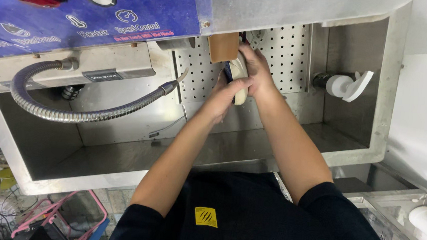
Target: The person cleans a pair of white sneakers with blue and red stripes. They wipe the upper with a white cloth, use a machine brush on the sole and upper, rinse both shoes under a faucet, and place them on a metal drying rack.
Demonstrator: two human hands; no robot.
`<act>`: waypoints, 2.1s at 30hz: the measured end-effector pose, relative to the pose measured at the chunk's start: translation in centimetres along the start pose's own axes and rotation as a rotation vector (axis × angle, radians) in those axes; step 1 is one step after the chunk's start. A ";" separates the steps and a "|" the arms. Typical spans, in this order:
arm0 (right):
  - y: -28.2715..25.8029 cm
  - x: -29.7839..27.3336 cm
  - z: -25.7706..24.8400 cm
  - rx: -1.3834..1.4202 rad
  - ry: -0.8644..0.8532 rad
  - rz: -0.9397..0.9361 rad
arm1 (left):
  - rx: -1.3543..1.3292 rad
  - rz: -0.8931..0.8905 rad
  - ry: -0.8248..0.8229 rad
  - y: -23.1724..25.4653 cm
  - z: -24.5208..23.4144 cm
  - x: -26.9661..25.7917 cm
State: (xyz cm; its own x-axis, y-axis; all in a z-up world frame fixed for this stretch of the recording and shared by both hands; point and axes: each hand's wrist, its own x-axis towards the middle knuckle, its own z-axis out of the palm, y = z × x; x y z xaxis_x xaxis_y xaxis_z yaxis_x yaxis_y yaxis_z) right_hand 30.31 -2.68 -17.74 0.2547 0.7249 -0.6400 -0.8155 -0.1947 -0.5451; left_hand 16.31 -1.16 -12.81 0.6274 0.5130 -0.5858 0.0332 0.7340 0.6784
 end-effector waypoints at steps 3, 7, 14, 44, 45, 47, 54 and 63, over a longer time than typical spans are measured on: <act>0.5 0.2 0.1 0.050 0.059 0.014 | -0.015 0.016 -0.022 0.4 -0.2 0.0; 0.6 0.7 0.0 0.038 0.085 0.020 | -0.042 -0.027 -0.009 0.9 -0.3 0.2; -0.2 0.9 0.6 0.050 0.146 0.081 | -0.002 -0.157 0.050 1.3 0.0 1.0; -0.6 -1.0 0.2 0.039 0.037 -0.080 | 0.072 0.192 -0.040 -1.6 0.2 0.0; -0.3 -1.3 0.1 0.008 0.035 -0.082 | 0.069 0.182 -0.034 -1.9 0.1 -0.3; -0.7 -1.4 0.0 -0.056 0.028 -0.105 | 0.068 0.176 -0.039 -1.8 0.2 0.0; -0.8 -2.6 0.6 -0.093 0.008 -0.143 | 0.139 0.194 -0.056 -1.4 0.4 -1.4; -0.3 -4.0 0.3 -0.069 0.006 -0.169 | 0.219 0.337 -0.151 -2.8 -0.7 -1.7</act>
State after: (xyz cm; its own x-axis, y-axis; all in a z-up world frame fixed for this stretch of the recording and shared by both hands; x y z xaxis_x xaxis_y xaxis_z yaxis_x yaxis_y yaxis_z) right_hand 29.42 -5.32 -14.84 0.3884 0.7474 -0.5390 -0.7231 -0.1154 -0.6810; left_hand 14.59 -3.76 -14.07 0.7375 0.6253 -0.2550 -0.0386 0.4160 0.9085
